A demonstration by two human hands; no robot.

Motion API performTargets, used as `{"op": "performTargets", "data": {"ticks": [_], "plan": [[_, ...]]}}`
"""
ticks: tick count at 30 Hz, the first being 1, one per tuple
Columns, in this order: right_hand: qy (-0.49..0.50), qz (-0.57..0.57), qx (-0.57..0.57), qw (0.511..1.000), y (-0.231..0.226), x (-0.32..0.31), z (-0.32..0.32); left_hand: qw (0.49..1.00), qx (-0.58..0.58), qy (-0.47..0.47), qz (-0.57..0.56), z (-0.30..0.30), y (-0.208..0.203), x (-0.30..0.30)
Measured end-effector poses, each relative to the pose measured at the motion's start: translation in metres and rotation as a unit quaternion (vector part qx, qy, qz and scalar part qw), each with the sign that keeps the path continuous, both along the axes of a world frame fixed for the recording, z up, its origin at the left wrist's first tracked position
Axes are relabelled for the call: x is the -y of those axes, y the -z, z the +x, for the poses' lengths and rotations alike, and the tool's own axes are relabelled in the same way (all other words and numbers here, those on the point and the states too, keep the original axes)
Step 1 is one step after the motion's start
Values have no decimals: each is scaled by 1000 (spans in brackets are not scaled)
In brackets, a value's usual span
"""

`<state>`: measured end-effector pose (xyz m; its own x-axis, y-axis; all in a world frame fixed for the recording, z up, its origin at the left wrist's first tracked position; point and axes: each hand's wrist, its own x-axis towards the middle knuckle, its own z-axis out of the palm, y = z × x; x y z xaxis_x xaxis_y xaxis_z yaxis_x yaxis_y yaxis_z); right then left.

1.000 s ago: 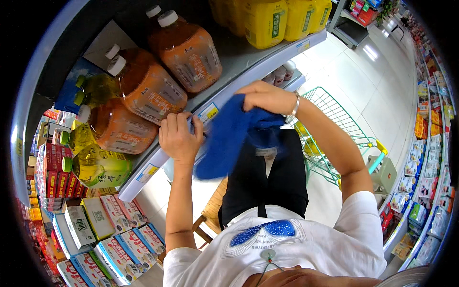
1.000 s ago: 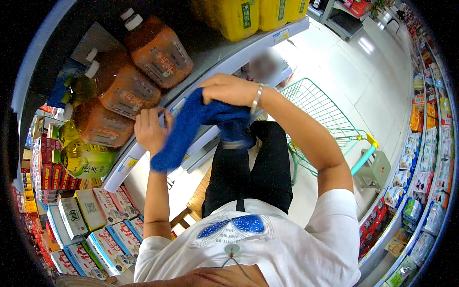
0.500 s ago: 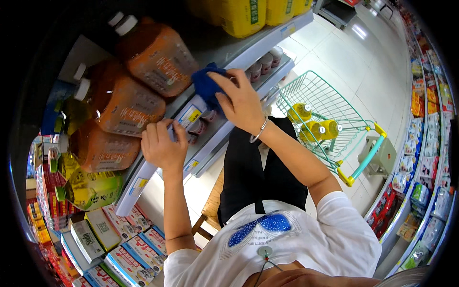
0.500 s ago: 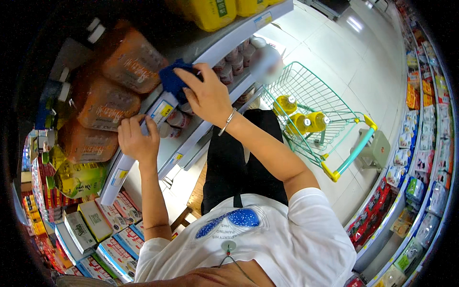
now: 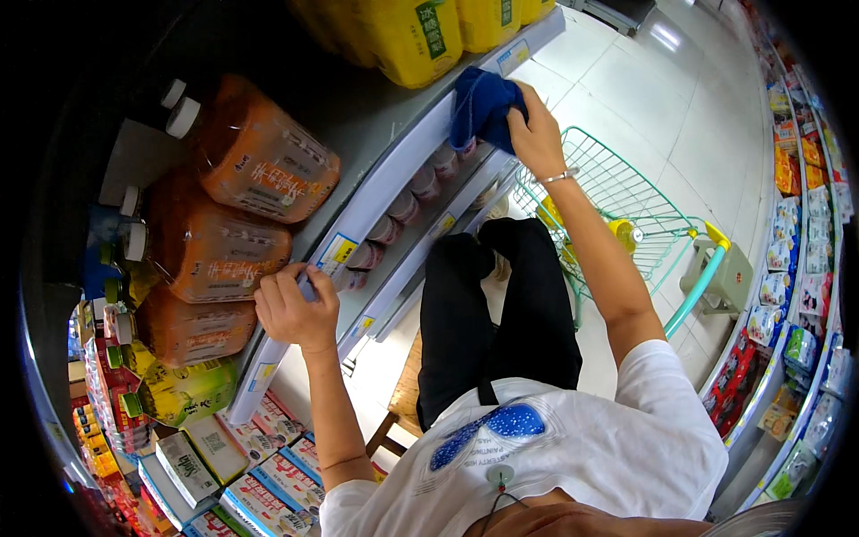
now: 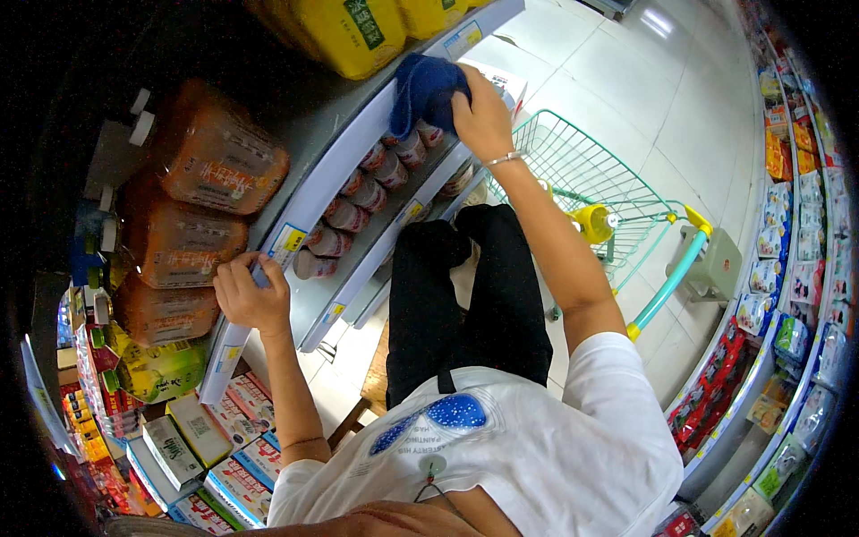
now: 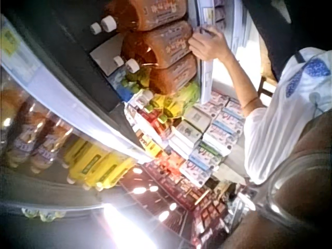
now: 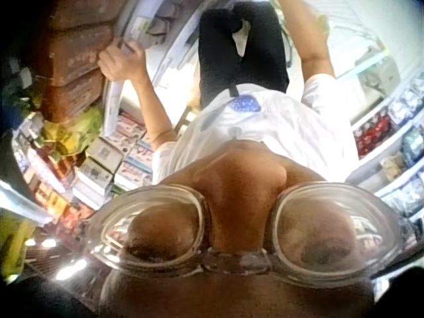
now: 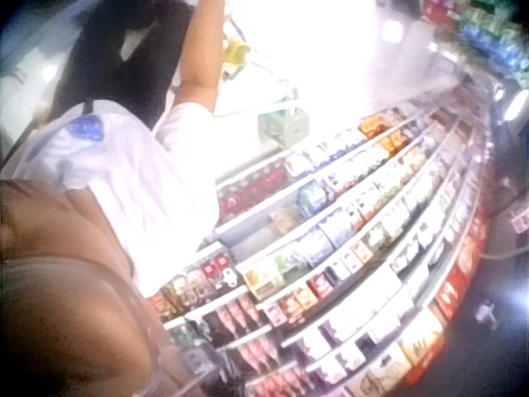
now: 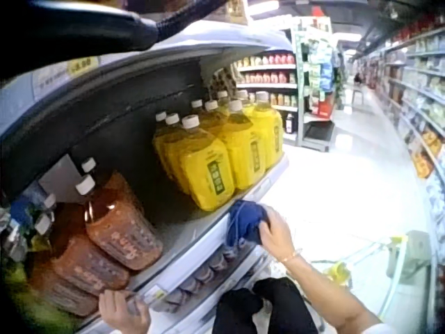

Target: The person wipes the supermarket shelves with a cloth and rearranges yellow and orange bottles by hand.

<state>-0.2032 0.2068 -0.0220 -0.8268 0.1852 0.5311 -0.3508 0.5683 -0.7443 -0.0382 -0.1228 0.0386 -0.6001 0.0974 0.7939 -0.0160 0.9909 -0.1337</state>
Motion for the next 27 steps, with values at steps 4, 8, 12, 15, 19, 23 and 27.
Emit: {"op": "performTargets", "data": {"ticks": [4,8,12,15,19,23,27], "plan": [[-22,-205,118,971,18,22,62,999,-17,0,-29,-2,4,1],[-74,-227,94,967,-15,59,136,996,-4,91,-9,14,25,-12],[-281,-234,62,929,-38,64,195,719,256,352,542,69,65,-95],[-218,-29,-28,975,-35,67,218,339,345,314,817,92,84,-130],[-160,114,-3,980,1,23,214,224,283,254,897,77,74,-135],[97,146,157,972,52,-62,216,335,306,333,826,75,90,-91],[169,165,260,936,137,-128,214,80,256,412,871,80,72,-75]]}}
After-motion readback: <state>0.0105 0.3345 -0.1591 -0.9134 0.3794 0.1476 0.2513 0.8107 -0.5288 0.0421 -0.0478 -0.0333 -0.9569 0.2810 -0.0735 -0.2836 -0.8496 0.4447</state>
